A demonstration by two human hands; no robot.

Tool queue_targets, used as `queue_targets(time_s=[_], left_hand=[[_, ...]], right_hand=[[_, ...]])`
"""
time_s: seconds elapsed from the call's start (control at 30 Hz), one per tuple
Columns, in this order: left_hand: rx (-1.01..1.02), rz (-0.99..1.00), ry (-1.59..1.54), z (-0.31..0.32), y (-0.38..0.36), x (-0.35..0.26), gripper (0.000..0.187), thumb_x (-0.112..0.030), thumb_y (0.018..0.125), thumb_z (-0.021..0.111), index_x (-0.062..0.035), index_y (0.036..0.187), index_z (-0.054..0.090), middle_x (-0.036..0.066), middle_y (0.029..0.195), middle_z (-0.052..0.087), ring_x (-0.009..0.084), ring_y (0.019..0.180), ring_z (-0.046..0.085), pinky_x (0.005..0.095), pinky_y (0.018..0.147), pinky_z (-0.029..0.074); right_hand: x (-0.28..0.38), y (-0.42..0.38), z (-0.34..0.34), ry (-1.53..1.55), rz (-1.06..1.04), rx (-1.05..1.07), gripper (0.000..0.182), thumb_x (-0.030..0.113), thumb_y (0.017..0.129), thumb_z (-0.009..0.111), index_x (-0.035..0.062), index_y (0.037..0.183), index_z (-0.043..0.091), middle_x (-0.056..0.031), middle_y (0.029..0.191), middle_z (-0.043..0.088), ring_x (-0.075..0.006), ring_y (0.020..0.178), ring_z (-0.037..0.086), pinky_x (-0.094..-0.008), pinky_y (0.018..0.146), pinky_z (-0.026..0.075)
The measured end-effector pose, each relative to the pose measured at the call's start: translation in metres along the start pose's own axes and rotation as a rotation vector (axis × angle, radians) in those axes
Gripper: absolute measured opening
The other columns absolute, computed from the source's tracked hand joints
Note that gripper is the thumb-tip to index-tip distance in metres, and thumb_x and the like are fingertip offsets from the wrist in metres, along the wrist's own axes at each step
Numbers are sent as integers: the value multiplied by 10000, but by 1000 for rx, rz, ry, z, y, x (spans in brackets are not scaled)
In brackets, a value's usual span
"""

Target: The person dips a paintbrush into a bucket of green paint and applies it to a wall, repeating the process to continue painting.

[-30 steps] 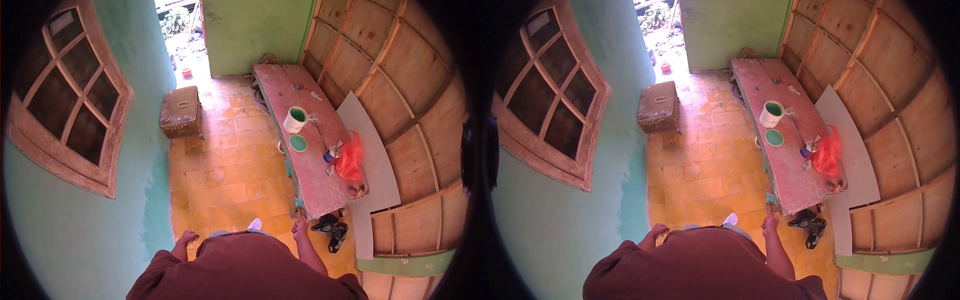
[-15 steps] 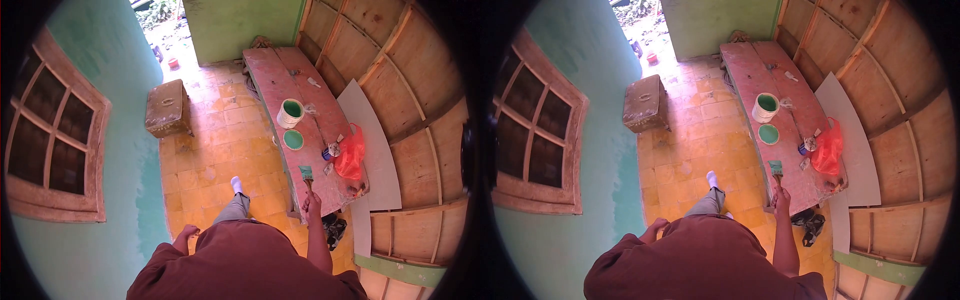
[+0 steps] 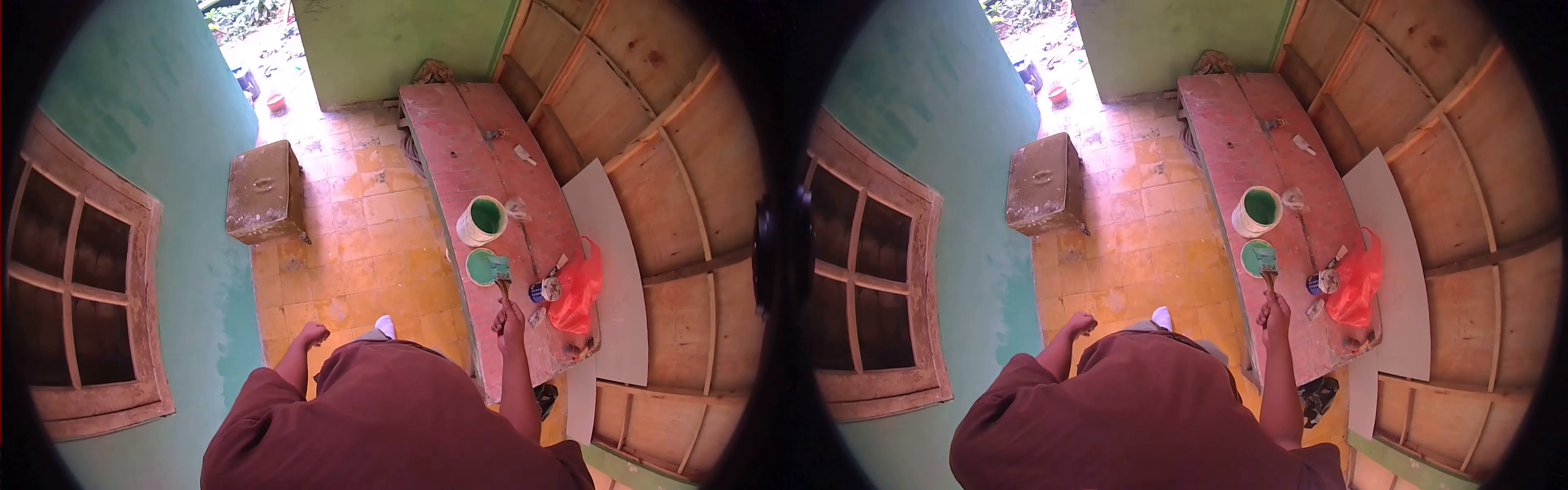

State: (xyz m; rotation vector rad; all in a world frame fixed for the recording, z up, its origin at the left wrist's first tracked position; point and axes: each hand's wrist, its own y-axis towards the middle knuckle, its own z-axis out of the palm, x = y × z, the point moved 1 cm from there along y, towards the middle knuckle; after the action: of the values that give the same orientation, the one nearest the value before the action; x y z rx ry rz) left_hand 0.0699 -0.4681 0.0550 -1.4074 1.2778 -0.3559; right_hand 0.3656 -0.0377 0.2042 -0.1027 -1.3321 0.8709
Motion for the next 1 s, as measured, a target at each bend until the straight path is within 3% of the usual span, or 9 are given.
queue_targets(time_s=[0.13, 0.23, 0.3, 0.37, 0.57, 0.83, 0.9, 0.93, 1.0], left_hand=[[-22, 55, 9, -14, 30, -58, 113, -156, 681, 624, -60, 624, 608, 34, 573, 529, 154, 513, 496, 335, 498, 453], [2, 75, 85, -7, 56, -99, 137, -178, 705, 620, -45, 670, 605, 30, 605, 515, 158, 570, 510, 334, 561, 487], [-10, 180, 64, 4, 76, -121, 180, -194, 674, 634, -39, 591, 592, 28, 495, 473, 139, 457, 460, 319, 441, 389], [-31, 186, 52, 16, 95, -140, 186, -179, 664, 636, -32, 570, 571, 25, 471, 454, 137, 429, 429, 318, 419, 354], [4, 187, 34, 51, 100, -234, 164, -81, 675, 616, -64, 536, 530, 19, 489, 466, 114, 423, 419, 287, 406, 324], [46, 154, -17, 81, 120, -337, 184, -81, 687, 607, -66, 540, 496, -2, 503, 435, 98, 434, 379, 287, 410, 292], [97, 154, -6, 79, 144, -343, 201, -106, 692, 618, -113, 549, 477, -4, 544, 468, 92, 500, 427, 286, 478, 387], [105, 146, 9, 80, 150, -348, 201, -106, 692, 618, -113, 549, 477, -4, 544, 468, 92, 500, 427, 286, 478, 387], [32, 125, -56, 81, 157, -361, 194, -83, 672, 606, -73, 528, 477, -13, 489, 407, 97, 428, 350, 292, 412, 262]], right_hand=[[4, 26, 14, 11, 9, 13, 172, 252, 959, 566, 93, 1027, 575, 43, 574, 358, -72, 429, 358, -234, 401, 320], [6, 49, 10, -8, 70, -8, 163, 244, 956, 570, 98, 1028, 577, 43, 576, 362, -70, 434, 364, -230, 407, 325], [11, 71, 7, -2, 86, -34, 171, 254, 958, 564, 99, 1029, 578, 44, 572, 359, -68, 423, 352, -231, 396, 309], [18, 96, 5, 5, 99, -59, 179, 264, 961, 559, 100, 1030, 579, 45, 567, 357, -66, 411, 340, -232, 385, 293], [75, 198, 11, 2, 142, -150, 185, 279, 935, 568, 95, 951, 570, 61, 510, 314, -50, 356, 265, -232, 335, 183], [124, 294, -2, -198, 220, -131, 219, 279, 930, 571, 143, 782, 485, 57, 510, 334, -59, 343, 288, -235, 329, 183], [125, 308, -7, -170, 243, -138, 215, 270, 929, 572, 147, 779, 480, 54, 509, 338, -59, 342, 288, -234, 327, 185], [124, 314, -9, -150, 266, -114, 206, 263, 927, 576, 146, 786, 480, 50, 515, 350, -62, 343, 295, -234, 327, 193], [119, 323, -13, -120, 298, -103, 199, 256, 925, 580, 146, 793, 480, 46, 521, 362, -64, 345, 303, -233, 327, 201]])
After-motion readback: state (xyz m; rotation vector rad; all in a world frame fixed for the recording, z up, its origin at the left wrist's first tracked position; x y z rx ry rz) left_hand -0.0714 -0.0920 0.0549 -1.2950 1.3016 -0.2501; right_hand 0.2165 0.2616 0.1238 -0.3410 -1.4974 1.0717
